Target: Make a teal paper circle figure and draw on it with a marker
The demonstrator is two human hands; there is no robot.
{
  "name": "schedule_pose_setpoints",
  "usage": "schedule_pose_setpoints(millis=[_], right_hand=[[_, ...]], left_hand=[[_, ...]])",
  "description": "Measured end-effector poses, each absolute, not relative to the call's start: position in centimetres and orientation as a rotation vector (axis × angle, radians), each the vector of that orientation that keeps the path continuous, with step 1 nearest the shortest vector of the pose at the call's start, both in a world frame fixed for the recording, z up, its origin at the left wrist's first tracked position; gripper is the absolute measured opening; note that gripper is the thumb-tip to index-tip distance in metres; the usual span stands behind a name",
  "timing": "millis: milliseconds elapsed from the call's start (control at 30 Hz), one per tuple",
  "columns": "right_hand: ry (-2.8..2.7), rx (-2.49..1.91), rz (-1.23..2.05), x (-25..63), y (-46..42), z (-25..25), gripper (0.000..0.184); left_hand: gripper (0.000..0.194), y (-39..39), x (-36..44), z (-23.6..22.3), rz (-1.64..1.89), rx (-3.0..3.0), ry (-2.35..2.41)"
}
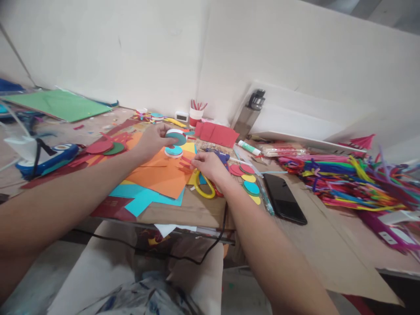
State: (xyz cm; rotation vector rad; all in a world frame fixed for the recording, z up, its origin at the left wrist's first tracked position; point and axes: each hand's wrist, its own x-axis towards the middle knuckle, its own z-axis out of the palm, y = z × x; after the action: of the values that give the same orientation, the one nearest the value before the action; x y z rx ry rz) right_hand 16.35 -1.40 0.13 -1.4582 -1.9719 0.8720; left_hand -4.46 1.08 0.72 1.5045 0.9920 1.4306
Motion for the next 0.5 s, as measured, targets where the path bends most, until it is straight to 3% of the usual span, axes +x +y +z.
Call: schedule_pose_setpoints(millis=[167, 500], right_hand=[[-1.800, -1.458, 1.056, 16.06, -1.76, 0.81, 0.010], [-1.623, -1.437, 1.038, 16.46, -1.52, 0.49, 0.008]], left_hand=[[0.032, 1.30, -4.55, 0.52, 1.407, 1.524, 0.987], [0.034, 1.67, -4.53, 0.12, 1.405, 1.515, 0.950]])
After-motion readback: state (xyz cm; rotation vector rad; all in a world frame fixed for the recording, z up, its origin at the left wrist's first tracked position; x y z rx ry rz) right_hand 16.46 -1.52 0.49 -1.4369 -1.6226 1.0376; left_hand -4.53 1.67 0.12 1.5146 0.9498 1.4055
